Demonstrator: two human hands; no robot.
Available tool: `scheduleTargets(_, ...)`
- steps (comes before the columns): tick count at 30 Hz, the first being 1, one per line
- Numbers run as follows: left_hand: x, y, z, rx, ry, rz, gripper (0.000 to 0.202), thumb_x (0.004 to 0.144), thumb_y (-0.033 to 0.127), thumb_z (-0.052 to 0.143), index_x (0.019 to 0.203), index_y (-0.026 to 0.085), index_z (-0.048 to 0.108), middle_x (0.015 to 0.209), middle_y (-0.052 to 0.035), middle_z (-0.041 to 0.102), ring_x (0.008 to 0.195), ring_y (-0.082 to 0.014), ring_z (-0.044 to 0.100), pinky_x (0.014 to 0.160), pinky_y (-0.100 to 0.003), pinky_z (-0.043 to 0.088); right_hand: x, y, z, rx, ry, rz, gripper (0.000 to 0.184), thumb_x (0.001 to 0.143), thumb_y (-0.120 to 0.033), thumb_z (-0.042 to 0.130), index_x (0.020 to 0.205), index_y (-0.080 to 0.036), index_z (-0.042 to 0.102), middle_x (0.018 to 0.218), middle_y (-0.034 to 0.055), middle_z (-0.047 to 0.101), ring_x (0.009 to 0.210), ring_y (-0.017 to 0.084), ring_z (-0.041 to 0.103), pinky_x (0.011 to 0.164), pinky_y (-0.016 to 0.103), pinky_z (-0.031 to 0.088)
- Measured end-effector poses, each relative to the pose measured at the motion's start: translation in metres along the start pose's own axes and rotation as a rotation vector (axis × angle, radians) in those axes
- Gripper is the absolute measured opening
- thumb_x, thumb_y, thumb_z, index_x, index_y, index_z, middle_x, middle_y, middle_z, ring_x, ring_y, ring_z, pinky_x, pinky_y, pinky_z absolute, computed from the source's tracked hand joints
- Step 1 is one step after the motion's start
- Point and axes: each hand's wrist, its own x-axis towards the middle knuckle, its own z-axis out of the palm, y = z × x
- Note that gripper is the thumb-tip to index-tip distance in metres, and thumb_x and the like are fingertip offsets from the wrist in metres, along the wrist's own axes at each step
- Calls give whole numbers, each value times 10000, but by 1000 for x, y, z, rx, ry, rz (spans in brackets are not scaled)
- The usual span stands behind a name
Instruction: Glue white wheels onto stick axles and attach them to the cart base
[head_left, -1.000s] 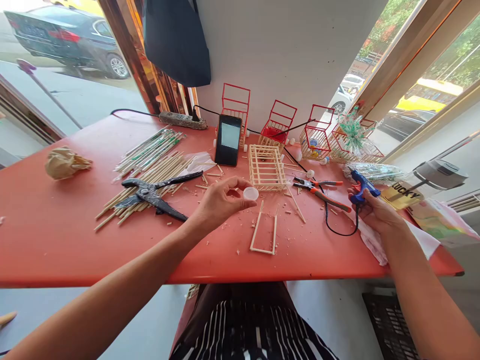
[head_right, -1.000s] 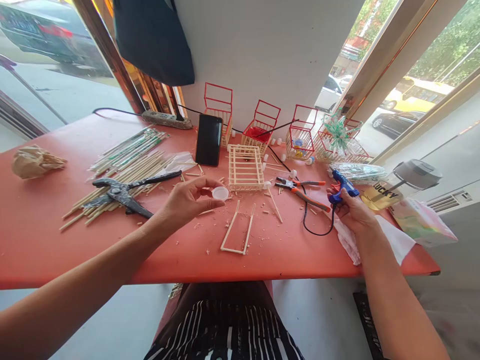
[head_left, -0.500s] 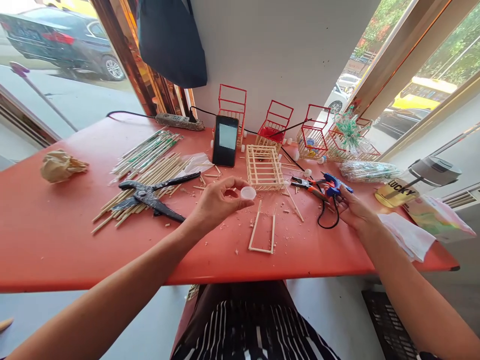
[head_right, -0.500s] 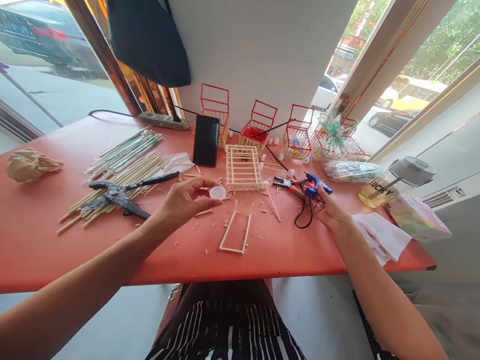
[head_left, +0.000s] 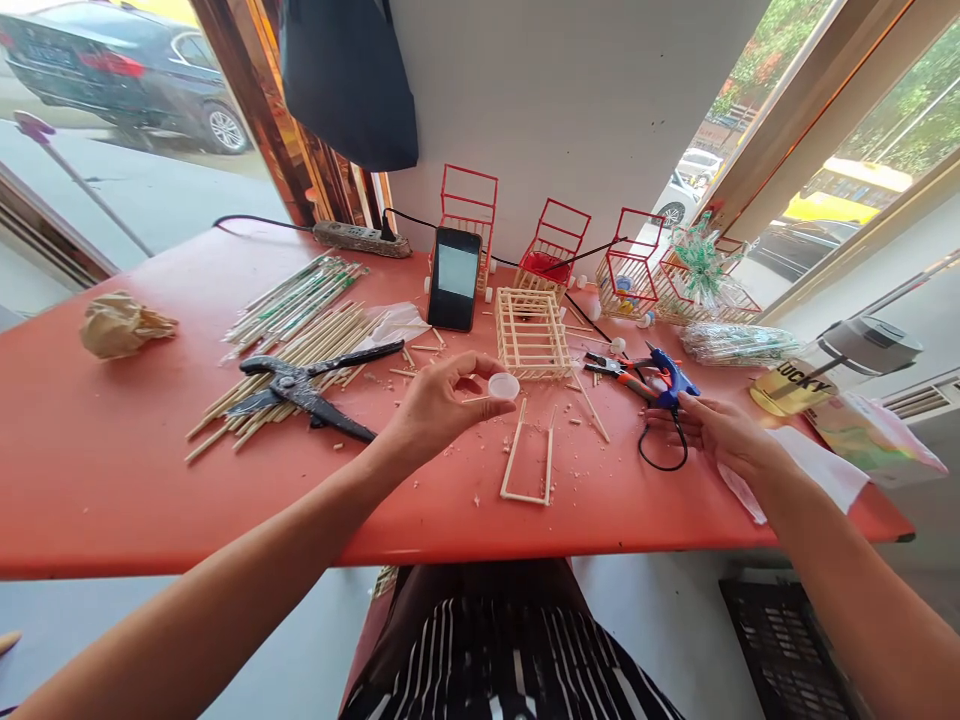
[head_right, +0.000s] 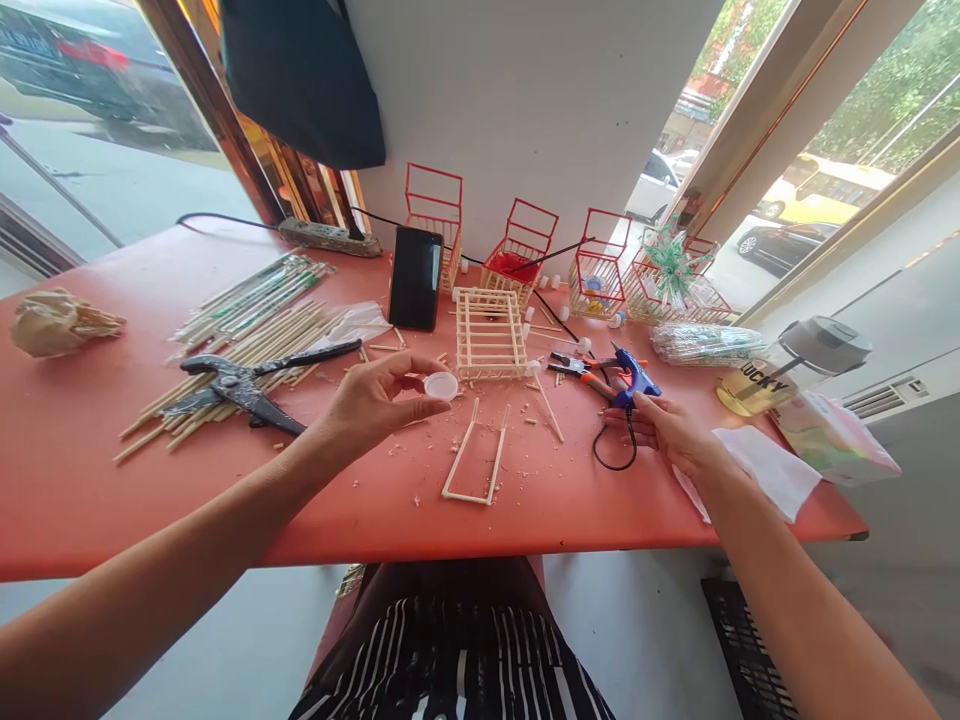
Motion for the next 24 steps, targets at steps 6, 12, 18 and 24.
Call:
scheduleTargets(6, 0, -3, 0, 4, 3, 15, 432, 684, 468, 863, 996, 192, 749, 1000, -63, 762, 850, -190, 663, 680, -266, 544, -8, -10, -7, -609, 210, -117, 262, 890, -411, 744, 817, -160, 734, 615, 69, 727, 515, 204, 696, 382, 234, 445)
scheduleTargets(12, -1, -5, 0, 13, -7, 9, 420, 693, 468, 858, 992, 195, 747, 988, -55, 761, 828, -184, 661, 677, -263, 536, -30, -25, 32, -1157, 616, -704, 213, 933, -418, 627, 983, -258, 758, 938, 95, 731, 843, 286, 667, 681, 378, 461)
scheduleTargets(18, 0, -5, 0, 32, -2, -9, 421, 692, 462, 855, 997, 193, 744, 967, -50, 763, 840, -195, 667, 690, -275, 530, -18, -19, 102, -1334, 211, -631, 320, 936, -534, 596, 864, -231, 670, 936, 74, 725, 829, 254, 654, 645, 330, 365)
scheduleTargets(24, -1, -3, 1, 39, -2, 24, 358, 698, 401, 859, 970, 197, 745, 1009, -33, 765, 860, -179, 654, 814, -303, 498, 6, -7, 108, -1449, 90, -494, 282, 968, -425, 532, 806, -206, 605, 853, 101, 720, 831, 265, 655, 598, 314, 288)
